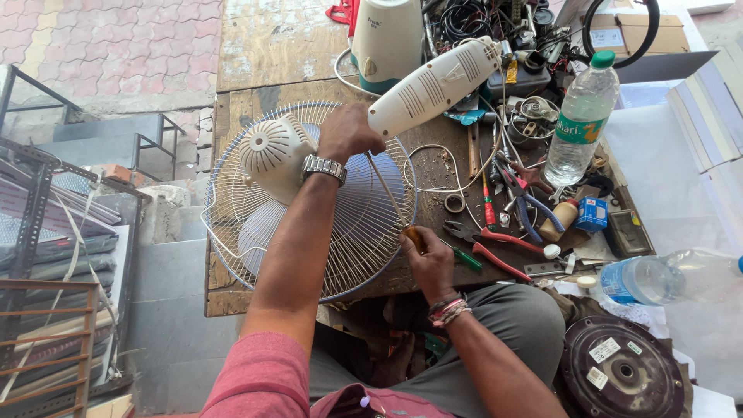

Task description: The person uses a screwdriver to tighten screws on the rear housing of a table fan. They repeatedly reach into a parts container to select screws and continue securing the fan's rear cover.

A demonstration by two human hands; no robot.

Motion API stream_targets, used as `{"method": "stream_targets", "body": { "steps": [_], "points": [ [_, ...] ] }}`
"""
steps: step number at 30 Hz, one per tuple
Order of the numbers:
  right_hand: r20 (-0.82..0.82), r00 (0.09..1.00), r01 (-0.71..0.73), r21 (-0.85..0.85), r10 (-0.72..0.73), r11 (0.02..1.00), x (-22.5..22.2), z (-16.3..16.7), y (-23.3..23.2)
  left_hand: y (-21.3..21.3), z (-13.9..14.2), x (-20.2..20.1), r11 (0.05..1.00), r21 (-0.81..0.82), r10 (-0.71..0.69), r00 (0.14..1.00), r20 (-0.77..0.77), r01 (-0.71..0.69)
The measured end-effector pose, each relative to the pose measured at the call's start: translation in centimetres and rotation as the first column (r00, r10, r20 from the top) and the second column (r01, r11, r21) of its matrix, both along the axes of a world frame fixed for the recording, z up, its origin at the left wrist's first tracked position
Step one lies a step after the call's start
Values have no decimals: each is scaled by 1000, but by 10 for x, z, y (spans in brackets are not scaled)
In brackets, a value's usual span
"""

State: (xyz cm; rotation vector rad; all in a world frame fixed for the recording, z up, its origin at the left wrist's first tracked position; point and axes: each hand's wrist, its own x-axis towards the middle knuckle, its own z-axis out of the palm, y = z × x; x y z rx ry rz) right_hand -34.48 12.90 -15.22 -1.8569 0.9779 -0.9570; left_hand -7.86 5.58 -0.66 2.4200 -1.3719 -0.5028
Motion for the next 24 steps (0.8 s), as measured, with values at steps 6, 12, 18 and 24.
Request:
{"method": "stream_targets", "body": {
  "steps": [6,12,18,24],
  "points": [
    [0,999,43,89,-43,995,3,-5,11,-1,-1,2,1000,-16,-22,999,28,22],
    [-34,997,72,9,-72,997,5,-3,12,0,2,0,1000,-18,-9,1000,13,9],
    [-29,998,54,-23,-55,998,5,2,11,2,8,-3,1000,8,-1,1000,-11,1],
    [-52,998,30,26,-28,999,6,7,12,3,12,-8,1000,5,20,999,-37,-20]
  ]
}}
